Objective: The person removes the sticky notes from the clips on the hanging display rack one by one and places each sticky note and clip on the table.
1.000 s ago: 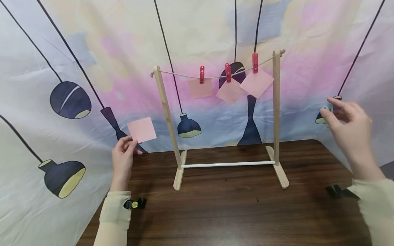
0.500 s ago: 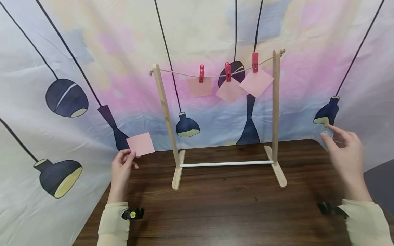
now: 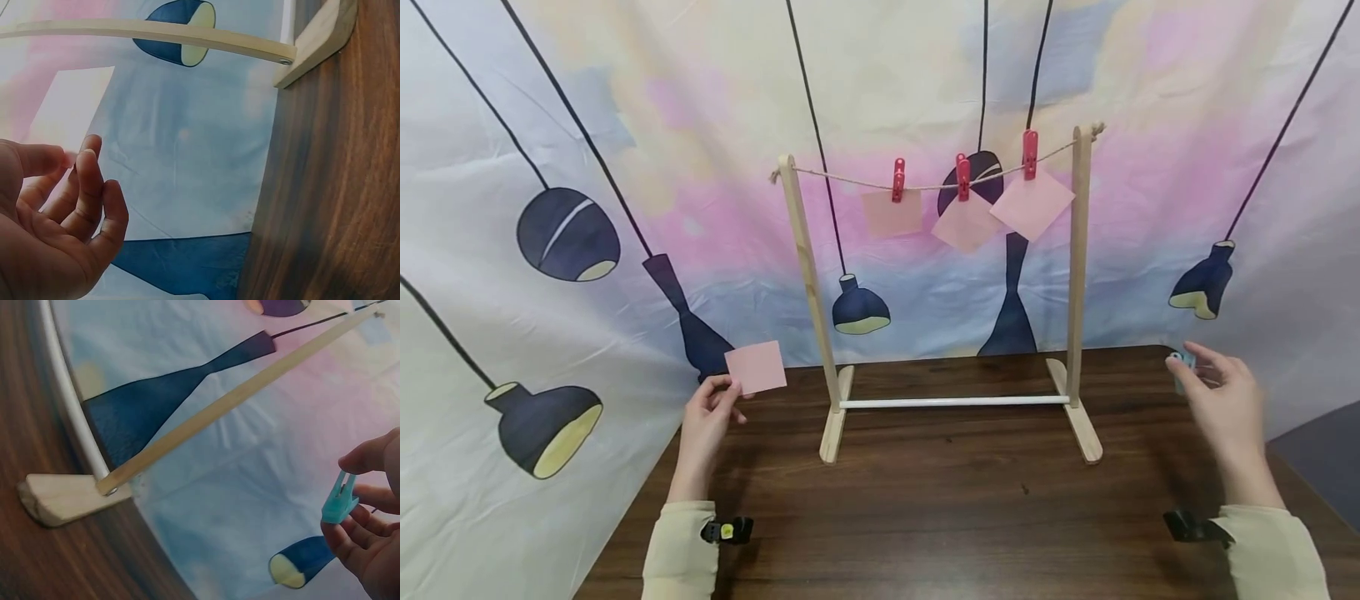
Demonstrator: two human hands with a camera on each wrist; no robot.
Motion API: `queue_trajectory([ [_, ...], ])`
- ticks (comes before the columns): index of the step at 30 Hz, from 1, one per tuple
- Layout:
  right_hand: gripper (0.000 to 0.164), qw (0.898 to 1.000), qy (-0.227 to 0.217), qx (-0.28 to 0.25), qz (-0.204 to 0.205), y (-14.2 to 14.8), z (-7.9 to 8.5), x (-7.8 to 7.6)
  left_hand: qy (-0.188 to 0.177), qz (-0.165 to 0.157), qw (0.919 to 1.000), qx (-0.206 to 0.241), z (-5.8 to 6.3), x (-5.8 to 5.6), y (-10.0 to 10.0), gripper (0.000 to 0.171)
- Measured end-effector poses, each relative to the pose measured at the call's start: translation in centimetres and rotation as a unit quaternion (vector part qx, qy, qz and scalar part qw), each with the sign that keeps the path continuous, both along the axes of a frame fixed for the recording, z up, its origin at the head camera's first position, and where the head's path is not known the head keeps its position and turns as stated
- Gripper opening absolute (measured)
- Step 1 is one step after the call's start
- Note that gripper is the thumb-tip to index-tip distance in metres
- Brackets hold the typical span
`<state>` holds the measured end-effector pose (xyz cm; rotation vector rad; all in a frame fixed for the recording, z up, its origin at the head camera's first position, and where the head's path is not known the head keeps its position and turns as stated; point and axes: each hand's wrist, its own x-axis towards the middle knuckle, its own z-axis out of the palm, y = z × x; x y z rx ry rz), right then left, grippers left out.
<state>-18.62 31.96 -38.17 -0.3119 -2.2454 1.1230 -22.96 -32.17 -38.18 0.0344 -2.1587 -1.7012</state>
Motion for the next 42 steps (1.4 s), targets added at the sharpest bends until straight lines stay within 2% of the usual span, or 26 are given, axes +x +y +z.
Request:
queue_trajectory([
  [7,0.054,0.999,-0.035,0.024,0.006,0.5,-2.0,-0.9,-0.042,-0.008,0.9981,-0.046,-0.5,-1.0,0.2,0.032],
  [11,0.058,0.997,-0.071,0.036,0.024,0.5,-3.6,-1.4,-0.063,0.000,0.9951,-0.076,-0.9,-1.0,0.3,0.034],
  [18,0.063,0.988,-0.129,0.055,0.059,0.5,-5.9,-2.6,-0.108,0.006,0.9893,-0.097,-2.1,-0.9,0.0,0.029],
  [27,0.066,0.976,-0.175,0.076,0.104,1.4,-7.0,-3.6,-0.180,-0.012,0.9801,-0.084,-3.8,-0.7,0.3,0.034],
  [34,0.061,0.960,-0.221,0.096,0.140,1.8,-7.8,-4.2,-0.205,-0.017,0.9740,-0.096,-4.2,-0.9,0.5,0.035],
  [39,0.058,0.948,-0.261,0.087,0.161,1.7,-8.0,-4.2,-0.224,-0.030,0.9692,-0.098,-4.4,-1.1,0.5,0.036],
  [42,0.059,0.944,-0.271,0.081,0.169,1.5,-8.0,-4.2,-0.232,-0.038,0.9666,-0.101,-4.6,-1.2,0.3,0.036],
])
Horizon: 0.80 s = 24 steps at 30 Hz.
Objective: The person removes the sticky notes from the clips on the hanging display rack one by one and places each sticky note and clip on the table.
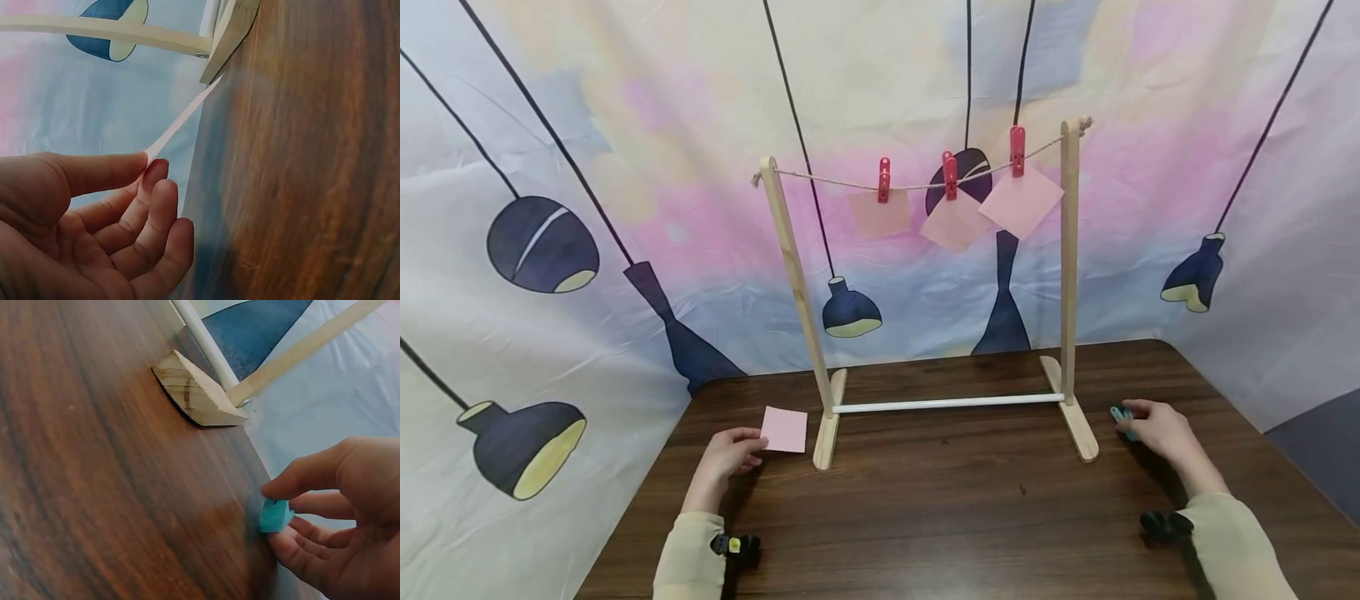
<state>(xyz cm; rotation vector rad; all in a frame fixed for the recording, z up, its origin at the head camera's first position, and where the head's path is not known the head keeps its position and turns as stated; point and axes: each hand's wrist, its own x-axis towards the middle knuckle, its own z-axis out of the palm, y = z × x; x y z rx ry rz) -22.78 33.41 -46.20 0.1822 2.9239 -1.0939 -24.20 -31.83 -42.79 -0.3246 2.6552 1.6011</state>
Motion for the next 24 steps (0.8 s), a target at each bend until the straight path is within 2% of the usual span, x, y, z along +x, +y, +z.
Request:
queue_trajectory([
  [10,0.063,1.000,0.011,0.001,0.015,-0.71,-0.04,-0.43,-0.022,-0.037,0.9991,-0.006,0.33,-0.22,-0.13,0.043],
  [24,0.062,0.998,0.002,-0.020,0.060,-0.83,0.33,-0.29,-0.032,-0.036,0.9988,-0.012,-0.56,0.08,-0.29,0.041],
])
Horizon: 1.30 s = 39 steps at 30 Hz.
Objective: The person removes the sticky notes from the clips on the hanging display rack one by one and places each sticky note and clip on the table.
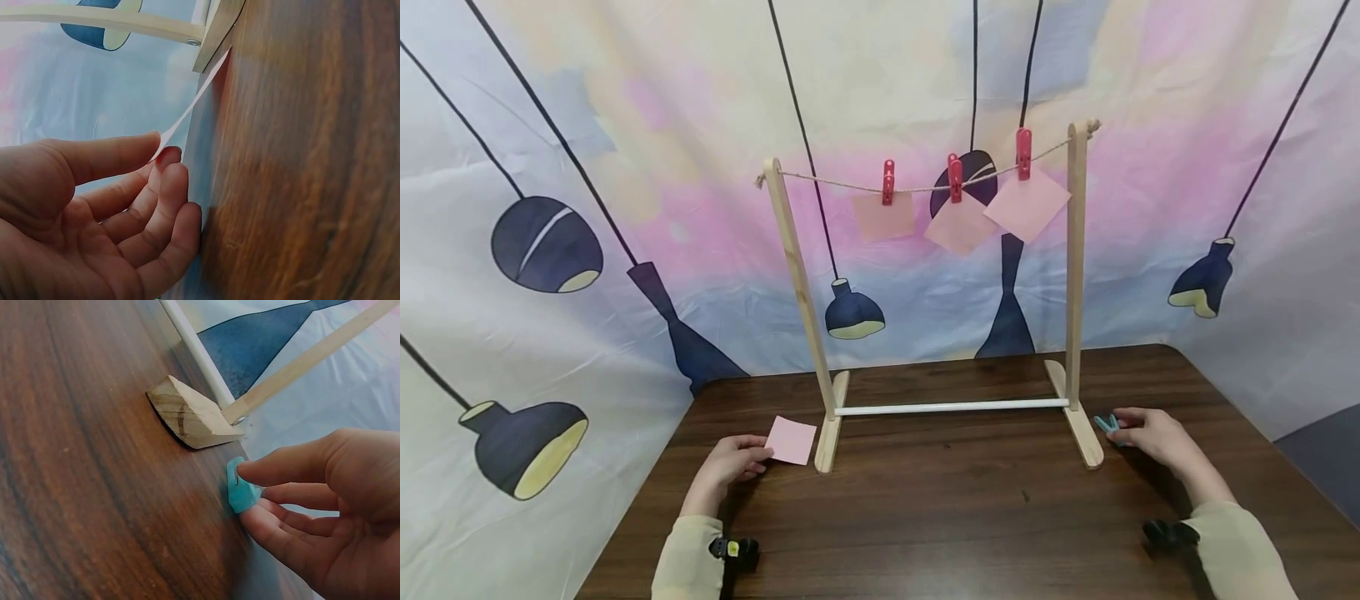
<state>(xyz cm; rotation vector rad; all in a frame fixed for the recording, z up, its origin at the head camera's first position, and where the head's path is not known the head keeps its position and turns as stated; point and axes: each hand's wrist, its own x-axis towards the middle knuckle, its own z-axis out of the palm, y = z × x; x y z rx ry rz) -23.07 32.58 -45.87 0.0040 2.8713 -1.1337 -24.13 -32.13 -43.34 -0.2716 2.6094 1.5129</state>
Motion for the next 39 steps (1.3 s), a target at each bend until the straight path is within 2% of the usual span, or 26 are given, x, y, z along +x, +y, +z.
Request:
queue_trajectory([
  [10,0.060,0.999,-0.005,-0.042,0.008,0.16,-0.11,0.11,-0.003,-0.008,0.9999,-0.009,-0.17,-0.14,-0.20,0.042],
  [17,0.063,0.996,-0.020,-0.083,-0.007,0.25,-0.77,0.06,0.003,-0.010,0.9995,-0.030,0.22,-0.38,-0.14,0.041],
  [24,0.059,0.996,-0.040,-0.077,-0.015,0.52,-0.71,0.26,-0.001,-0.020,0.9996,-0.022,-0.50,-0.36,0.15,0.043],
  [31,0.057,0.995,-0.043,-0.085,-0.025,0.60,-0.70,0.16,0.004,-0.016,0.9996,-0.023,-0.49,-0.29,0.44,0.041],
  [39,0.054,0.997,-0.031,-0.072,-0.028,0.60,-0.98,0.02,-0.001,-0.006,0.9999,-0.012,-0.57,-0.39,0.44,0.038],
])
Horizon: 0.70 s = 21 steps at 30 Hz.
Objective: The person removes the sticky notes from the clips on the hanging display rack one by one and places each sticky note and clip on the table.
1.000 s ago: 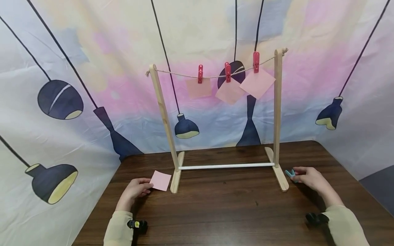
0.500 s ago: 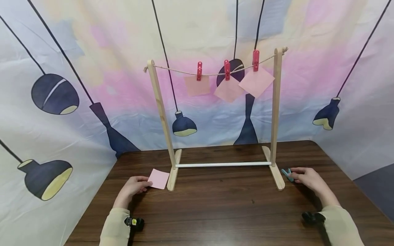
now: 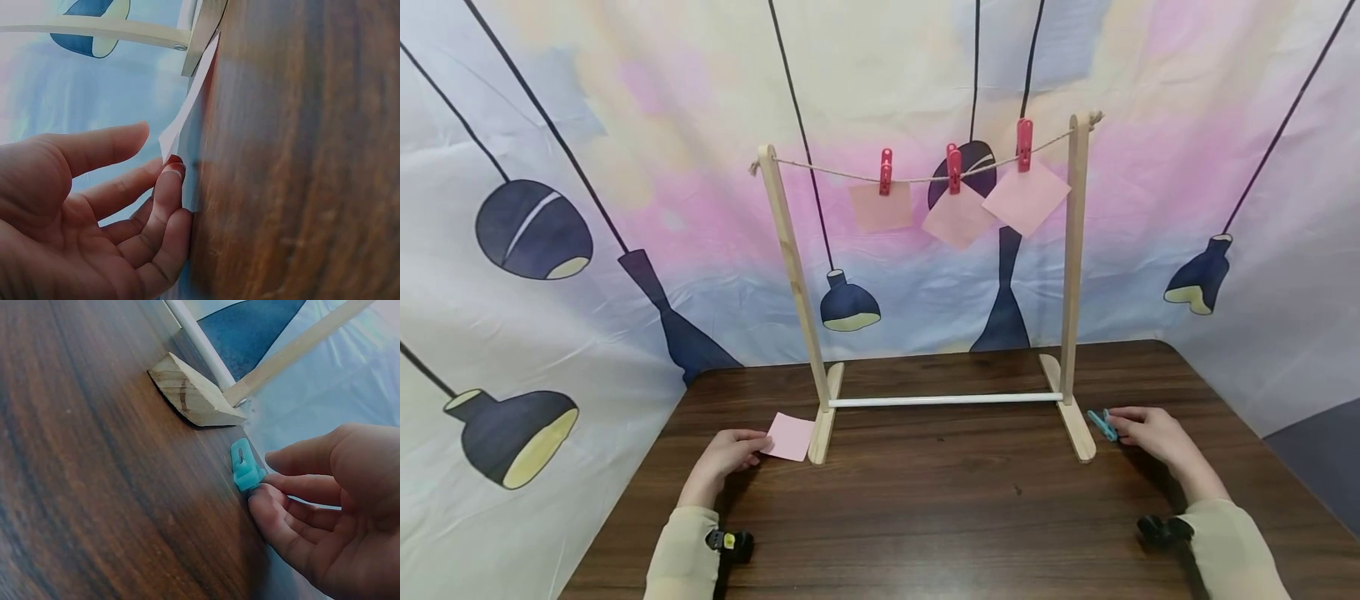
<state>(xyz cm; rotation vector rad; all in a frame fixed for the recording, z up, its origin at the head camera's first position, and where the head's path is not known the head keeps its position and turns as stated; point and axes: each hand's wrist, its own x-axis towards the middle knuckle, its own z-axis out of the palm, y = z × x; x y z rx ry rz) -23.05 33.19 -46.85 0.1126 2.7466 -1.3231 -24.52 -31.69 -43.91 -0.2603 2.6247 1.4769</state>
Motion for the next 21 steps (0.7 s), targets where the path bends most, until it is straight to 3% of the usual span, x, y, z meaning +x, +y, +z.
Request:
queue_trajectory([
  [13,0.055,1.000,-0.005,0.003,-0.001,0.1,-0.3,0.1,-0.004,0.009,0.9999,0.005,-0.4,0.4,0.0,0.033],
  [21,0.053,1.000,0.003,-0.016,-0.011,0.2,-0.2,0.2,0.020,0.015,0.9996,0.008,0.7,0.5,0.0,0.039],
])
